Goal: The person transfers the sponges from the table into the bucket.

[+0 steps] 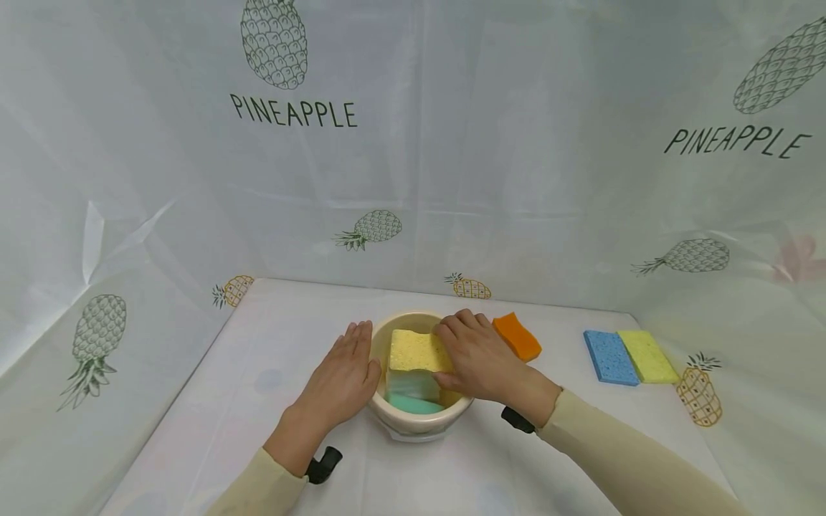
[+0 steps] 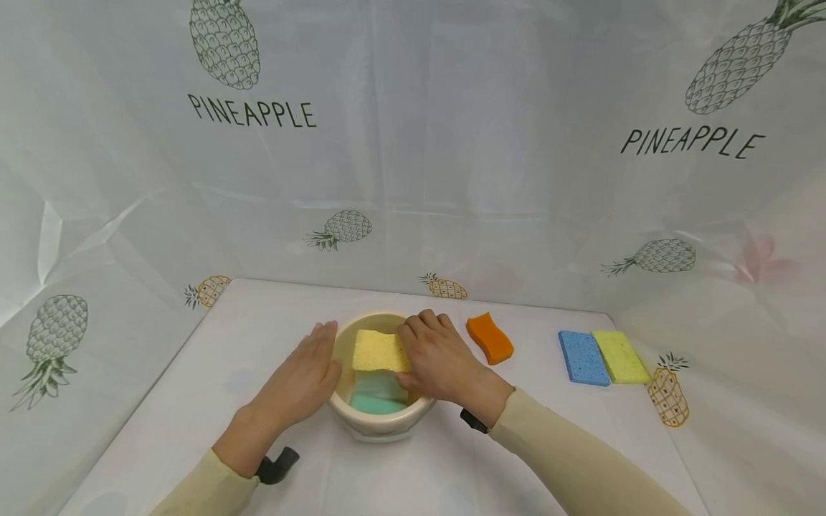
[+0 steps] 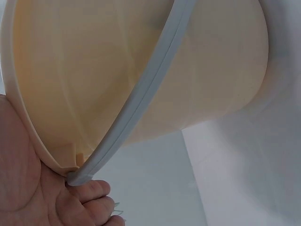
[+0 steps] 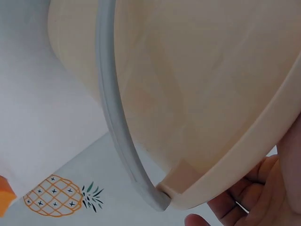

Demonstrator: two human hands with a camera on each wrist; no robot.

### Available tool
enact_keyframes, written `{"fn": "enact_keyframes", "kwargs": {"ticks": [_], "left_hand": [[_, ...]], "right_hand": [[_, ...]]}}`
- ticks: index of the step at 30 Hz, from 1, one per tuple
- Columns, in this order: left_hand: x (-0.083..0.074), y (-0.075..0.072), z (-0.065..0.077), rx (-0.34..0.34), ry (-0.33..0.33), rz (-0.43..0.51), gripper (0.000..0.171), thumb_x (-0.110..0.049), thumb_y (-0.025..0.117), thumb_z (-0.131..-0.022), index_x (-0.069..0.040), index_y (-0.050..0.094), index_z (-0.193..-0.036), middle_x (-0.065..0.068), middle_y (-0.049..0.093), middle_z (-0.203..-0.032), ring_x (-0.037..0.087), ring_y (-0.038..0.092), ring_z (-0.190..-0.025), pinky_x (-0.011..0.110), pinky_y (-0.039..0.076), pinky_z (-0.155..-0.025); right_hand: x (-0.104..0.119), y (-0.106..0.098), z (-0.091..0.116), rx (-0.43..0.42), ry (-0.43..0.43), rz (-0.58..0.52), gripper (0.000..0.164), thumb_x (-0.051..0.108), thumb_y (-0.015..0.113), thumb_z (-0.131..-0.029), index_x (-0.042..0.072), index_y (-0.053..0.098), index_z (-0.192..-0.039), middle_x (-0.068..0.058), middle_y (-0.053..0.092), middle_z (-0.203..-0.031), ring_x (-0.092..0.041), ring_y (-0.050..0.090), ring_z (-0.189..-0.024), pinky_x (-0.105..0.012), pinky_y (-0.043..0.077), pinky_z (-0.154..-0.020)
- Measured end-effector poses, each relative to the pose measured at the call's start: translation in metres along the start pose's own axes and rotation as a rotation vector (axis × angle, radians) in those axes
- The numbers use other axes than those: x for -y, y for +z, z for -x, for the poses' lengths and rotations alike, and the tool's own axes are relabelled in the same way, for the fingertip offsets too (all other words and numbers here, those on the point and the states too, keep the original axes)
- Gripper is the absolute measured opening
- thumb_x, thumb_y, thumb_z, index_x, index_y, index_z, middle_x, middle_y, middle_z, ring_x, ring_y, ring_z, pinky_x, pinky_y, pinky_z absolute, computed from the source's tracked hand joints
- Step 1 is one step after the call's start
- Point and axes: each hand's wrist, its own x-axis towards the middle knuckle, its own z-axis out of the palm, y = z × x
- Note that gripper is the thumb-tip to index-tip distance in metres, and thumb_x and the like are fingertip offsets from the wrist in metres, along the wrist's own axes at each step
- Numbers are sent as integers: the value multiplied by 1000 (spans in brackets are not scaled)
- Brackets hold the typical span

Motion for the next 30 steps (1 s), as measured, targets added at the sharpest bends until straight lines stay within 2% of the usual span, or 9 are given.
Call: {"fn": "enact_keyframes", "kwargs": {"ticks": [11,15,19,24,30], "left_hand": [[0,0,0,12,-14,-5,65,-28,40,-112,7,24,-164,21,30,-171,36,22,-162,50,22,-132],[-1,-1,0,15,-18,-10,65,-29,40,-112,7,24,-164,21,30,-171,36,22,-162,50,22,-132],[-1,-1,0,15,-20,-12,65,-29,41,-112,7,25,-164,21,29,-171,36,22,-162,50,22,-132],[-1,0,0,15,-20,-11,65,-29,40,-111,7,25,-164,20,29,-172,35,22,-162,50,22,-132],[0,0,0,5,-15,-11,65,-28,41,-111,7,26,-164,21,31,-171,35,23,-162,50,23,-132]], "right_hand": [[2,4,-7,39,9,47,66,54,81,-87,8,64,-132,-5,66,-126,-26,52,-112,-38,43,-87],[2,3,-7,61,27,46,62,52,81,-88,10,66,-130,-4,68,-124,-24,52,-109,-37,41,-85],[2,4,-6,49,36,35,58,50,80,-89,9,67,-128,-5,69,-122,-24,53,-108,-37,42,-85],[-1,7,0,-15,47,50,49,46,74,-95,7,68,-124,-6,69,-118,-26,54,-108,-40,45,-88],[-20,14,10,-190,97,22,36,36,69,-98,5,68,-117,-8,69,-114,-30,56,-105,-43,45,-85]]}}
